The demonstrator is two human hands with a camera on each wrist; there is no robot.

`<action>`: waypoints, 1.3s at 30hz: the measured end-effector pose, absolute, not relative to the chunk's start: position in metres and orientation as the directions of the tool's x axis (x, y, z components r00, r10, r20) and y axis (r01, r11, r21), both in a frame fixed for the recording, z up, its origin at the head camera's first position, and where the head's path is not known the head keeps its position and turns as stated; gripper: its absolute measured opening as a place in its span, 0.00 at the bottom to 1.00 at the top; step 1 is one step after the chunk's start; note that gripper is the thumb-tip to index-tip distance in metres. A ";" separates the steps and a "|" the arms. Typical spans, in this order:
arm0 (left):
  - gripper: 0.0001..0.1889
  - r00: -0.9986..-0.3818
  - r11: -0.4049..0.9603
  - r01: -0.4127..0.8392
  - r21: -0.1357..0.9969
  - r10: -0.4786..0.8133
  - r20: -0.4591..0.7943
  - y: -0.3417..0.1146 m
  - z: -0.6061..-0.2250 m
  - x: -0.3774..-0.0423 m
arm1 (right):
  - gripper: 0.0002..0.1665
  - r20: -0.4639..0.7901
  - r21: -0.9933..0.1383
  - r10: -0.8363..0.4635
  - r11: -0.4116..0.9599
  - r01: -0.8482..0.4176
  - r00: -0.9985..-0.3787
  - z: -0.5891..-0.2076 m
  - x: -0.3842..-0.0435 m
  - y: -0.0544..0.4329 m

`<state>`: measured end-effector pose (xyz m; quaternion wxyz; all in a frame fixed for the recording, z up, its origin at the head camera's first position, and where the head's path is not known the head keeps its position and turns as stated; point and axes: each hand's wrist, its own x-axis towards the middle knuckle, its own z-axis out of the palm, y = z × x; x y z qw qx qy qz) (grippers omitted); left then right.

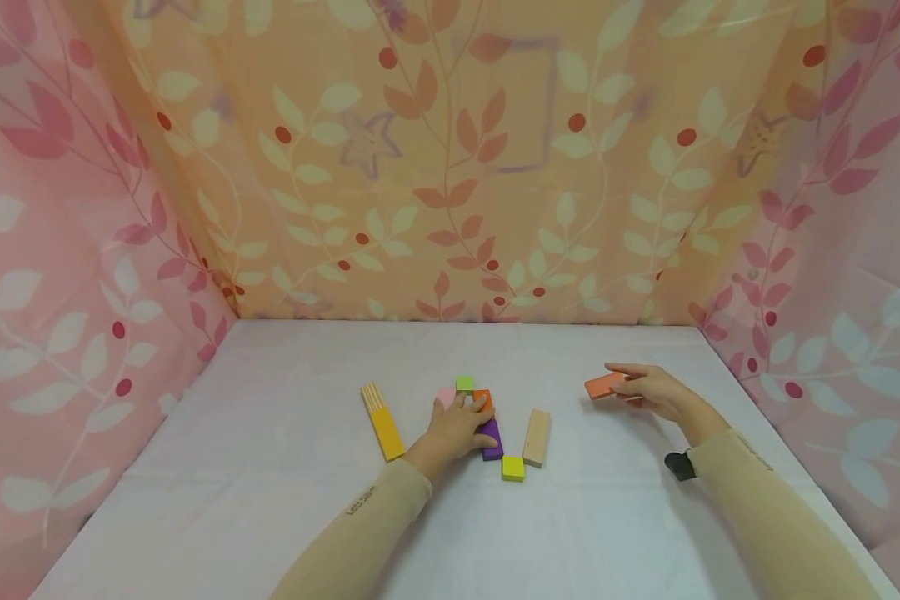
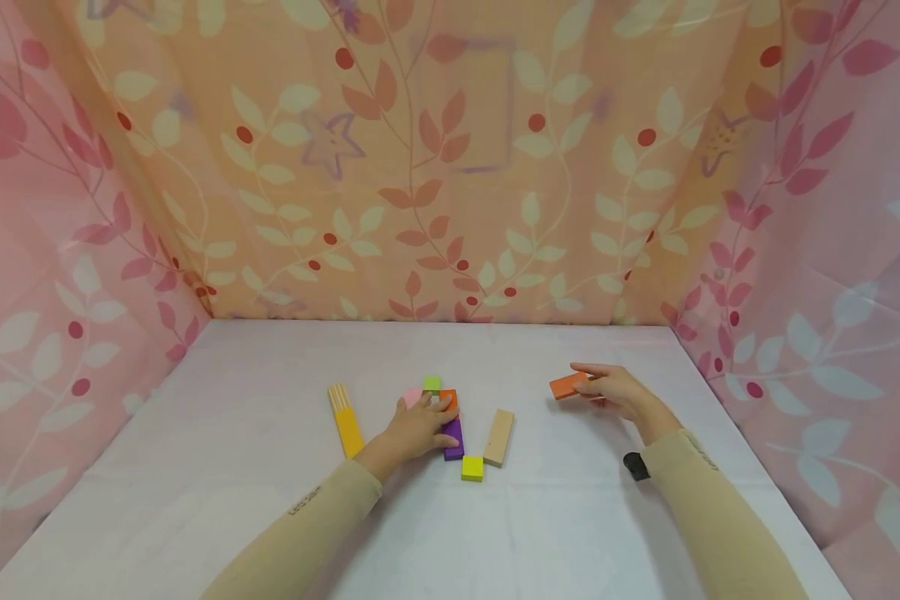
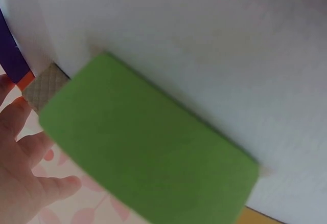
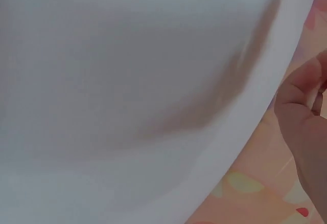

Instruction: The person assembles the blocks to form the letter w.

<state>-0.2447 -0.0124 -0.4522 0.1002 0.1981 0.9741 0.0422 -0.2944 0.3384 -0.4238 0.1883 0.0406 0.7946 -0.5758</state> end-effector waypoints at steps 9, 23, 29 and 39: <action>0.34 -0.899 0.915 0.381 0.133 0.400 -0.179 -0.013 -0.452 -0.245 | 0.37 -0.349 -0.899 -0.167 0.338 0.279 -0.922 -0.425 -0.299 0.318; 0.34 -0.898 0.915 0.381 0.134 0.400 -0.182 -0.013 -0.451 -0.245 | 0.33 -0.372 -0.882 -0.149 0.364 0.299 -0.916 -0.435 -0.313 0.286; 0.34 -0.899 0.916 0.380 0.128 0.398 -0.182 -0.013 -0.450 -0.245 | 0.31 -0.366 -0.877 -0.152 0.386 0.286 -0.918 -0.439 -0.320 0.274; 0.34 -0.902 0.920 0.371 0.125 0.389 -0.190 -0.011 -0.450 -0.246 | 0.28 -0.359 -0.852 -0.181 0.464 0.242 -0.916 -0.449 -0.332 0.252</action>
